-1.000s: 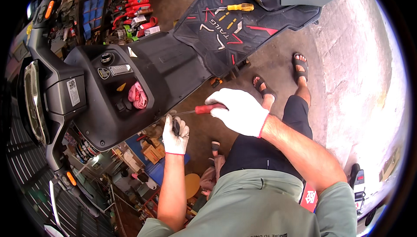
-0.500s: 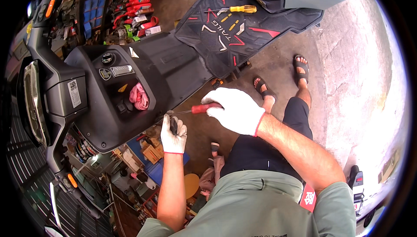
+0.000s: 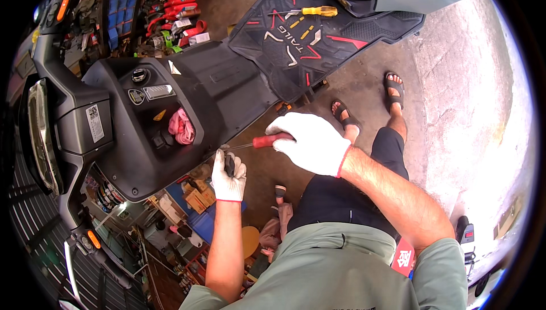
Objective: The person unscrews screws from the front body panel of a scooter using a screwdriver and then detaches the plastic panel from the frame by hand.
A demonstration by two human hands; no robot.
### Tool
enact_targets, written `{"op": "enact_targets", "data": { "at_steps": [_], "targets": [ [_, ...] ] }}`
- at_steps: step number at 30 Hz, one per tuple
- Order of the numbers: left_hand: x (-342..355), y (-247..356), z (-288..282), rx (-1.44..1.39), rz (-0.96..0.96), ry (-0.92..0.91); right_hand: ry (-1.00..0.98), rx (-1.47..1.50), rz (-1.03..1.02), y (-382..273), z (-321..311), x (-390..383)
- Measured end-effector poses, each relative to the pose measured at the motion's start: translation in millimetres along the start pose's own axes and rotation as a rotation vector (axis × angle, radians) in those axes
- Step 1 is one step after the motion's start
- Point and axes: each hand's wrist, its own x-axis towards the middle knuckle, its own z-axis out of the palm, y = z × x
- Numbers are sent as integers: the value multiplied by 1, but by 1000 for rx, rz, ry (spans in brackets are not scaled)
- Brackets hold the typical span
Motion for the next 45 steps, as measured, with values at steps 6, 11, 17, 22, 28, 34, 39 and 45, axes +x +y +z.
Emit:
{"op": "enact_targets", "data": {
  "at_steps": [6,11,17,22,28,34,39,45],
  "targets": [
    [4,5,-16,-5,19,-120,5,-16,-19,-6,1,0],
    [2,3,-14,-29,6,-121,8,-41,-52,-5,-1,0],
    [-3,2,-2,7,13,-15,11,-50,-40,-5,-1,-1],
    [-3,3,1,9,10,-1,3,-45,-29,-5,-1,0],
    [-2,4,0,-13,8,5,-29,-156,-113,-11,-4,5],
    [-22,-6,14,203,0,-121,-313,-430,94,-38,-22,43],
    [-32,-21,38,314,-5,-376,52,-681,-343,-30,-10,43],
    [-32,-32,64,70,-79,-303,-12,-198,-160,-16,-8,36]
  ]
}}
